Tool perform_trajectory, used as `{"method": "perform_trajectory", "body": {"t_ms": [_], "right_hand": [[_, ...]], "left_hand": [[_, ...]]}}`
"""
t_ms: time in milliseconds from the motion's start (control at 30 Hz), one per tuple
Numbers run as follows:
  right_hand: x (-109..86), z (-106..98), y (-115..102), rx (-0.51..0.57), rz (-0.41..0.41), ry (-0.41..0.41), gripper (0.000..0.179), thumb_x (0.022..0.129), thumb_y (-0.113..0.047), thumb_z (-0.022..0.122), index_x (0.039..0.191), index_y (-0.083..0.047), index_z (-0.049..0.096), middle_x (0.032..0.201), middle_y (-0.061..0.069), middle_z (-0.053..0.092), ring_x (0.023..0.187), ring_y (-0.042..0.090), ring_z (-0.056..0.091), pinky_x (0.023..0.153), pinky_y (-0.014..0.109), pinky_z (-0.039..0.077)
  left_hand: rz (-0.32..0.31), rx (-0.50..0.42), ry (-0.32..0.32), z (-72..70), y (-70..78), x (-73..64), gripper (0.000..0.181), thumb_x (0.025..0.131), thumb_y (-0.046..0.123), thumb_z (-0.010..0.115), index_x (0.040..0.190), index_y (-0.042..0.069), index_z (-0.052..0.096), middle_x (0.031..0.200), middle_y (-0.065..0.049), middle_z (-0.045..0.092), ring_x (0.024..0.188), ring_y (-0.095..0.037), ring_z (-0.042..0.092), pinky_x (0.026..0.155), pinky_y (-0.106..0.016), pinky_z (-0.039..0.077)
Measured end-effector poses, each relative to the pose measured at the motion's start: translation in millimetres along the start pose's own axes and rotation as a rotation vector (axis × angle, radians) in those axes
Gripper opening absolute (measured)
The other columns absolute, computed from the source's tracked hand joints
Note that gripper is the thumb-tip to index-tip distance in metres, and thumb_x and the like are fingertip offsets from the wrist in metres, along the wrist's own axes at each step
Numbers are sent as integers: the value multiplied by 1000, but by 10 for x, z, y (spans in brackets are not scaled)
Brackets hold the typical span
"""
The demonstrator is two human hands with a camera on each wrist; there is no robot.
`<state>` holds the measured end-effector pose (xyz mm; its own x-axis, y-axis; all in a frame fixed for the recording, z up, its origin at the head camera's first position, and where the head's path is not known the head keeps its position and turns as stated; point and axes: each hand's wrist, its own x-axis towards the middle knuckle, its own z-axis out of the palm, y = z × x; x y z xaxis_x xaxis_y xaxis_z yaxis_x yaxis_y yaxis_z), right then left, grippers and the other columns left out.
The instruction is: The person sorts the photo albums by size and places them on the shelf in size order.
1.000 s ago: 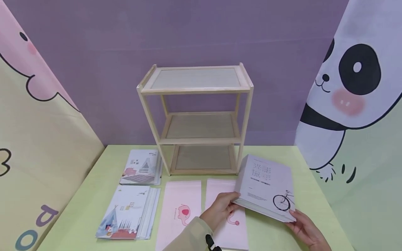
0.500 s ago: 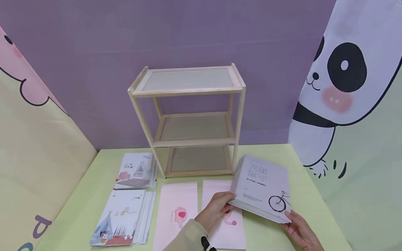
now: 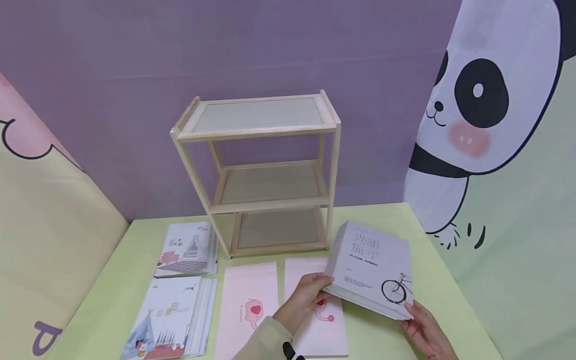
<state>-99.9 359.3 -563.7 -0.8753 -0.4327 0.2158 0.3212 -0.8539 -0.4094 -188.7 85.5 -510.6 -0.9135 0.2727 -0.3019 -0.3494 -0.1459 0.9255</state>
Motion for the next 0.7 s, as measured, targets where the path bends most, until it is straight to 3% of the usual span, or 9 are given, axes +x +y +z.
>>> {"method": "perform_trajectory", "body": {"t_ms": [233, 467, 700], "right_hand": [[-14, 99, 6, -17, -35, -57, 64, 98, 0, -3, 134, 0, 50, 134, 14, 53, 124, 27, 49, 107, 35, 33], [-6, 241, -27, -119, -78, -23, 64, 98, 1, -1, 130, 1, 54, 128, 15, 58, 117, 26, 55, 100, 33, 42], [17, 389, -54, -140, -112, -40, 61, 98, 0, 2, 131, 1, 53, 128, 15, 58, 115, 26, 57, 99, 34, 43]], "left_hand": [[16, 23, -31, 4, 58, -37, 22, 83, 6, 64, 99, -9, 65, 88, -10, 70, 74, -13, 61, 67, -26, 51], [48, -9, -75, 17, 147, -78, 26, 84, 4, 62, 105, -12, 62, 96, -15, 69, 84, -18, 65, 80, -36, 54], [79, -14, -93, 37, 219, -95, 30, 83, 5, 62, 108, -13, 61, 100, -18, 68, 86, -18, 65, 78, -33, 54]]}}
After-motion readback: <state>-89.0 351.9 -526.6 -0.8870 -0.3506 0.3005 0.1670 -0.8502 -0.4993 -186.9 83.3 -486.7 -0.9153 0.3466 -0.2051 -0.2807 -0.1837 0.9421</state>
